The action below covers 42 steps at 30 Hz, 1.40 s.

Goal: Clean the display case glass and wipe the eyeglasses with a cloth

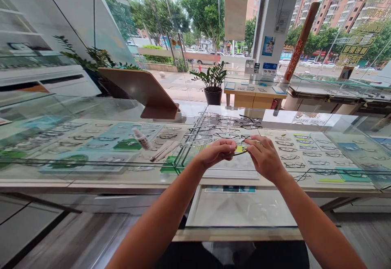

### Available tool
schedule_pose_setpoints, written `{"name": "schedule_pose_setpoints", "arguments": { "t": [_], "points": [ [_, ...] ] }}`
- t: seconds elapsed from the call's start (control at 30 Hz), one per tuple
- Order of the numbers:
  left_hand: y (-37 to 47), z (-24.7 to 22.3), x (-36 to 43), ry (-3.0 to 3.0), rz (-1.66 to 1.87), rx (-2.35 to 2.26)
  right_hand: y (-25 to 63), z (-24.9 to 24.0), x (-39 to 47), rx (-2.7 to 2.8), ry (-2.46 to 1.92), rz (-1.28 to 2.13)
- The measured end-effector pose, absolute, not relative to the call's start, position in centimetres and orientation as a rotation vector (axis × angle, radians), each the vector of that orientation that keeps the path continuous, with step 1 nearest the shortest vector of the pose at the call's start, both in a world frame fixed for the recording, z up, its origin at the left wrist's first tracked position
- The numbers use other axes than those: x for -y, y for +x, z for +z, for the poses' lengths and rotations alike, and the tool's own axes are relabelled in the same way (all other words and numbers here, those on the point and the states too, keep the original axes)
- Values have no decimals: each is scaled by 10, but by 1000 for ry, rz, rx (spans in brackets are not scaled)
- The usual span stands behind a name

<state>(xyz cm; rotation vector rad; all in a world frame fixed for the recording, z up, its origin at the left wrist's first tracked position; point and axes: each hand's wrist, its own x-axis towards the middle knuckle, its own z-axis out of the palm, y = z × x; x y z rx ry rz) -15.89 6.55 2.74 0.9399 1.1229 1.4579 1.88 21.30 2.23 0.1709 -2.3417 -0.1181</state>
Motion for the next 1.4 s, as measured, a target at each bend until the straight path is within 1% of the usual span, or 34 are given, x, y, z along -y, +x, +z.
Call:
{"name": "schedule_pose_setpoints", "arguments": {
  "t": [0.4,0.8,1.1,1.4],
  "points": [
    [-159,28,-64,1024,1432,-1100,20,25,-212,2310,174,-127],
    [-164,26,-64,1000,1494,-1061,21,30,-210,2319,165,-86],
    [-173,30,-55,1189,1238,-1015,20,28,-203,2382,224,76],
    [-176,30,-53,1199,1355,-1025,20,26,-201,2448,210,168]
  ]
}}
